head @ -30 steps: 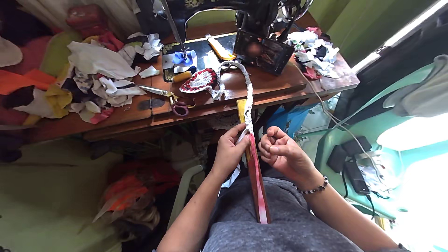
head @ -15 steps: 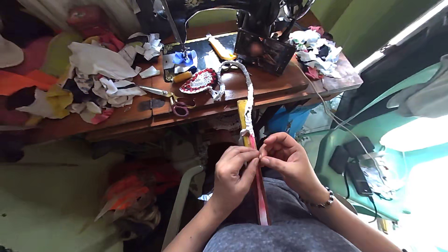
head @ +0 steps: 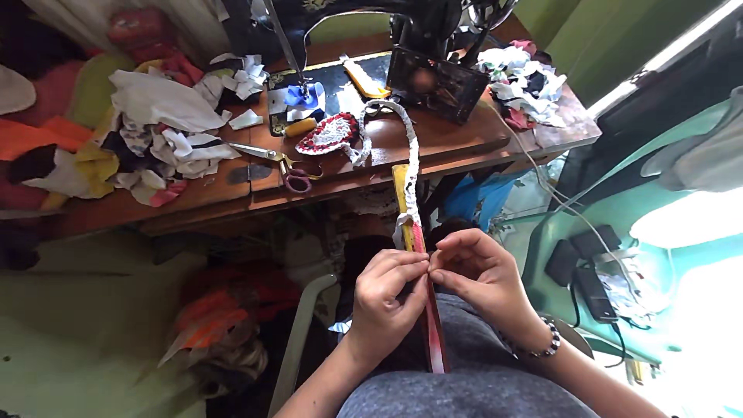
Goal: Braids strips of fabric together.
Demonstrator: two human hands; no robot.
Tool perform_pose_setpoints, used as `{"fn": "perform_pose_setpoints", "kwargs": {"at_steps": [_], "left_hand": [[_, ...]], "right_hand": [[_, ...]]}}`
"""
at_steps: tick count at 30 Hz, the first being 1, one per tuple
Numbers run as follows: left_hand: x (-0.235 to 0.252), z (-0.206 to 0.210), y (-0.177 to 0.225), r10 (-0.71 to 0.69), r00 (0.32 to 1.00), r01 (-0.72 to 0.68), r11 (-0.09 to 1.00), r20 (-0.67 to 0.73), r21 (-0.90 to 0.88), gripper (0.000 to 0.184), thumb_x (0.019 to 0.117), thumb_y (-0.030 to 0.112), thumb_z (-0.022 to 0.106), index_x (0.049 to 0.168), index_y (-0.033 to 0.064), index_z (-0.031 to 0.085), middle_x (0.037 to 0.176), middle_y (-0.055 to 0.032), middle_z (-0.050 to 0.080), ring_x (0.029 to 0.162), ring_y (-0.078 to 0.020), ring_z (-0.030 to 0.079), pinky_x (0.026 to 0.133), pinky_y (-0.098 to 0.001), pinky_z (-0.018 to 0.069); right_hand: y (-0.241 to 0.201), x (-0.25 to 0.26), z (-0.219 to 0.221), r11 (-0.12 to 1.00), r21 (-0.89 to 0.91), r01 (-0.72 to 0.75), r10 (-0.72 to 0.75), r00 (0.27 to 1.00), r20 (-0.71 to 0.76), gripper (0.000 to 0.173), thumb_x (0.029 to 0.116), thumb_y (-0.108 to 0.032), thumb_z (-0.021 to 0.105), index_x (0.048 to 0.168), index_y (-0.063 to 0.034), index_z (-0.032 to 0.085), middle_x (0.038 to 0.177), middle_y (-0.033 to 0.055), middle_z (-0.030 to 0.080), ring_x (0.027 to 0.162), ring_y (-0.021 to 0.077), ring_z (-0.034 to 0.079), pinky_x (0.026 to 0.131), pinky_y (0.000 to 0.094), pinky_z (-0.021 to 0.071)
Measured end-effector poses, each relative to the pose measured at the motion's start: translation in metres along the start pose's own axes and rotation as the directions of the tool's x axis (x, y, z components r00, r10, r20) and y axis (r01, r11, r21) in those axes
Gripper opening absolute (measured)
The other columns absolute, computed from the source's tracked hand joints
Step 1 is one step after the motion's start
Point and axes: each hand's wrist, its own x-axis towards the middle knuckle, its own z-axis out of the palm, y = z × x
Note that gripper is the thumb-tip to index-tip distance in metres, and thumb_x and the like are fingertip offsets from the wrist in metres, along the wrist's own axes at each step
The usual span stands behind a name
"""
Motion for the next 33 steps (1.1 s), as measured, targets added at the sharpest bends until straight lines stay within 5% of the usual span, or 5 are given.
{"fn": "perform_pose_setpoints", "kwargs": {"at_steps": [18,26,33], "left_hand": [[0.0,-0.002,-0.002,0.066,0.998,-0.065,0.984,0.001,0.164,0.006,0.0883,0.003,0.07,0.087,0.0024,0.076,0.099,-0.0094,0.077,0.097,-0.0184,0.073,0.087,-0.0335,0.0608],[0.002,-0.001,0.0,0.049,0.996,-0.045,0.997,-0.07,0.066,0.002,0.0811,-0.002,0.07,0.081,0.0005,0.071,0.091,-0.0104,0.075,0.09,-0.018,0.072,0.082,-0.031,0.0611],[0.001,0.006,0.003,-0.044,0.985,0.019,0.989,-0.167,-0.148,0.005,0.0785,-0.004,0.068,0.082,-0.0011,0.067,0.088,-0.0113,0.072,0.089,-0.0186,0.072,0.079,-0.0305,0.0618]], "right_hand": [[-0.002,-0.002,0.005,0.997,-0.08,0.009,-0.007,0.999,0.033,0.036,0.0876,0.006,0.074,0.122,0.0035,0.062,0.095,0.0072,0.074,0.084,0.0148,0.073,0.079,0.0305,0.0635],[-0.004,-0.006,0.013,0.998,-0.055,0.016,-0.017,1.0,-0.004,0.046,0.0889,0.005,0.074,0.132,0.0067,0.058,0.097,0.0094,0.076,0.085,0.0167,0.075,0.078,0.0302,0.0643],[0.002,-0.009,0.02,0.99,-0.053,0.132,-0.134,0.99,-0.045,0.037,0.0888,0.005,0.074,0.124,0.0012,0.065,0.1,0.0079,0.077,0.088,0.0159,0.075,0.081,0.0297,0.0643]]}}
